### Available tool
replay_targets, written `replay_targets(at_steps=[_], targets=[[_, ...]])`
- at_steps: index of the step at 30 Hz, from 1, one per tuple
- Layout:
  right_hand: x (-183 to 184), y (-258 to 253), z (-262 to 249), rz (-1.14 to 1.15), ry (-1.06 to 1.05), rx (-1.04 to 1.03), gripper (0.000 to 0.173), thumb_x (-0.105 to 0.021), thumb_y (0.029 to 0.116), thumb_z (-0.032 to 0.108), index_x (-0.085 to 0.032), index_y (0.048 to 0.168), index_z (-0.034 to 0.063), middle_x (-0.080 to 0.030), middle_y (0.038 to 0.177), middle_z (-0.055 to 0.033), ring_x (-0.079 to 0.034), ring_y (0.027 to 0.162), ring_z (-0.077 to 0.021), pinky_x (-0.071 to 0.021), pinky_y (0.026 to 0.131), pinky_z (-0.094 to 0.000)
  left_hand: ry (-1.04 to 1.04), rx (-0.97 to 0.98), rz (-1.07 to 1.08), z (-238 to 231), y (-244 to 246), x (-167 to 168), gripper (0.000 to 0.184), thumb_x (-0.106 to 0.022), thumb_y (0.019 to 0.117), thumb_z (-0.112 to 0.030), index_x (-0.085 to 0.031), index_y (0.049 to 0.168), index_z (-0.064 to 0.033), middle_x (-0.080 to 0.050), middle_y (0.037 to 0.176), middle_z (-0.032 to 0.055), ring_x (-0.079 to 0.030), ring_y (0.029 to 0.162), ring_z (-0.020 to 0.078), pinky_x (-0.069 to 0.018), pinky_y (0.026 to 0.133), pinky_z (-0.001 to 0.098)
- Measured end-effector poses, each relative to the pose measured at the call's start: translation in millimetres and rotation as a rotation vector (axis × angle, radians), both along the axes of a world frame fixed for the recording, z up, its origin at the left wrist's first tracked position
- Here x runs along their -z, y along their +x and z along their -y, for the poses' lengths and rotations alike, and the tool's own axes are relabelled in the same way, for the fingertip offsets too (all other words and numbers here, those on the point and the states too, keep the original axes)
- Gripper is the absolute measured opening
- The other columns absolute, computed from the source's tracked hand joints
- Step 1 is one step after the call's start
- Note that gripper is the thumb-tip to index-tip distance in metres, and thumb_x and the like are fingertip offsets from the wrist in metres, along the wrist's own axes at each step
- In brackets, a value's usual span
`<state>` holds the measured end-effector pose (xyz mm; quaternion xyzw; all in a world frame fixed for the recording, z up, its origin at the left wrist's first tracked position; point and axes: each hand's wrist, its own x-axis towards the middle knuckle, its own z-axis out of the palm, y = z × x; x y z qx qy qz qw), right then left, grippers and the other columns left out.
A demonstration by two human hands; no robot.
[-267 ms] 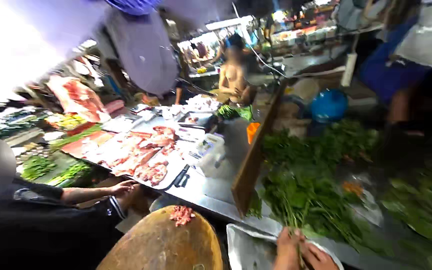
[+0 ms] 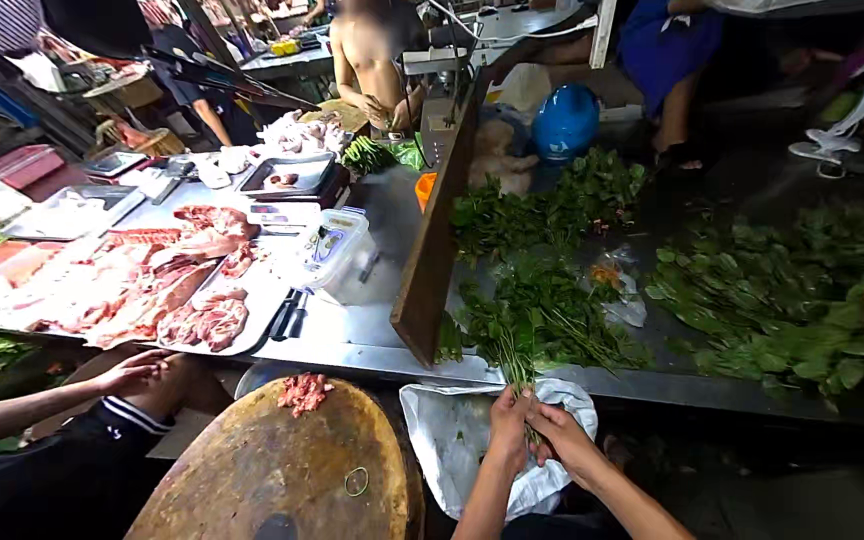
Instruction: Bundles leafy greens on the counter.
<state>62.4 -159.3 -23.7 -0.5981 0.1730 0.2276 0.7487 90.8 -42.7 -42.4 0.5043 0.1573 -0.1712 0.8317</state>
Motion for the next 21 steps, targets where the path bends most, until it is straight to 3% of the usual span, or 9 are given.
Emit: replay_targets(at_steps=[2,4,6,9,12,16,21], targets=[[4,-7,-2,0.076,-0.060,0.114,0.021,-0.057,0.1045,0.014,-0.066,0.114,-0.0028,-0.070,0.086,-0.0105,-0.068,0.064,-0.0168,-0.0592,0.057,-0.0321,0.013,0.000,0.000,-1,-2,1,0.021,-0.054,0.1058,-0.012,-0.064,0.121,0.0000,-0.068,0.092,0.0085,-0.065,0.076,0.0128,-0.0560,0.067,0.0289],[1,-5,4,0.188,-0.123,0.200,0.022,-0.058,0.1029,0.013,-0.068,0.114,-0.0036,-0.073,0.090,-0.0122,-0.071,0.073,-0.0197,-0.0617,0.064,-0.0348,-0.019,-0.023,-0.006,-5,-1,3,0.022,-0.051,0.1070,-0.012,-0.062,0.121,0.0012,-0.069,0.102,0.0106,-0.068,0.085,0.0164,-0.0582,0.076,0.0326],[-10,3,16,0.282,-0.136,0.252,0.025,-0.054,0.1042,0.013,-0.065,0.119,-0.0045,-0.072,0.085,-0.0120,-0.070,0.065,-0.0192,-0.0611,0.058,-0.0337,-0.029,-0.032,-0.067,-12,1,8,0.026,-0.047,0.1094,-0.015,-0.061,0.123,0.0018,-0.069,0.105,0.0123,-0.069,0.088,0.0208,-0.0590,0.078,0.0373],[-29,20,33,0.367,-0.119,0.237,0.033,-0.045,0.1077,0.016,-0.062,0.129,-0.0019,-0.069,0.076,-0.0060,-0.060,0.050,-0.0112,-0.0529,0.045,-0.0261,-0.049,0.022,-0.206,-24,2,24,0.037,-0.036,0.1133,-0.027,-0.062,0.121,-0.0015,-0.069,0.097,0.0092,-0.068,0.081,0.0204,-0.0586,0.074,0.0378],[-39,38,41,0.301,-0.078,0.159,0.032,-0.046,0.1081,0.015,-0.062,0.132,-0.0003,-0.068,0.079,-0.0056,-0.051,0.047,-0.0062,-0.0442,0.042,-0.0206,-0.180,0.120,-0.232,-30,-3,34,0.034,-0.036,0.1129,-0.025,-0.060,0.125,-0.0043,-0.069,0.102,0.0083,-0.069,0.086,0.0208,-0.0588,0.079,0.0395],[-24,45,39,0.191,-0.050,0.036,0.037,-0.051,0.1040,0.007,-0.056,0.141,0.0025,-0.068,0.091,-0.0072,-0.053,0.053,-0.0072,-0.0454,0.046,-0.0210,-0.348,0.112,-0.136,-29,-7,25,0.024,-0.044,0.1077,-0.011,-0.059,0.126,-0.0054,-0.070,0.110,0.0107,-0.070,0.093,0.0244,-0.0589,0.084,0.0433],[-4,34,20,0.116,-0.135,-0.036,0.033,-0.051,0.1062,0.011,-0.060,0.138,0.0034,-0.069,0.084,-0.0070,-0.053,0.050,-0.0087,-0.0442,0.044,-0.0234,-0.292,0.103,-0.072,-26,5,18,0.031,-0.048,0.1071,-0.010,-0.059,0.135,-0.0022,-0.069,0.123,0.0139,-0.070,0.102,0.0241,-0.0579,0.088,0.0414]])
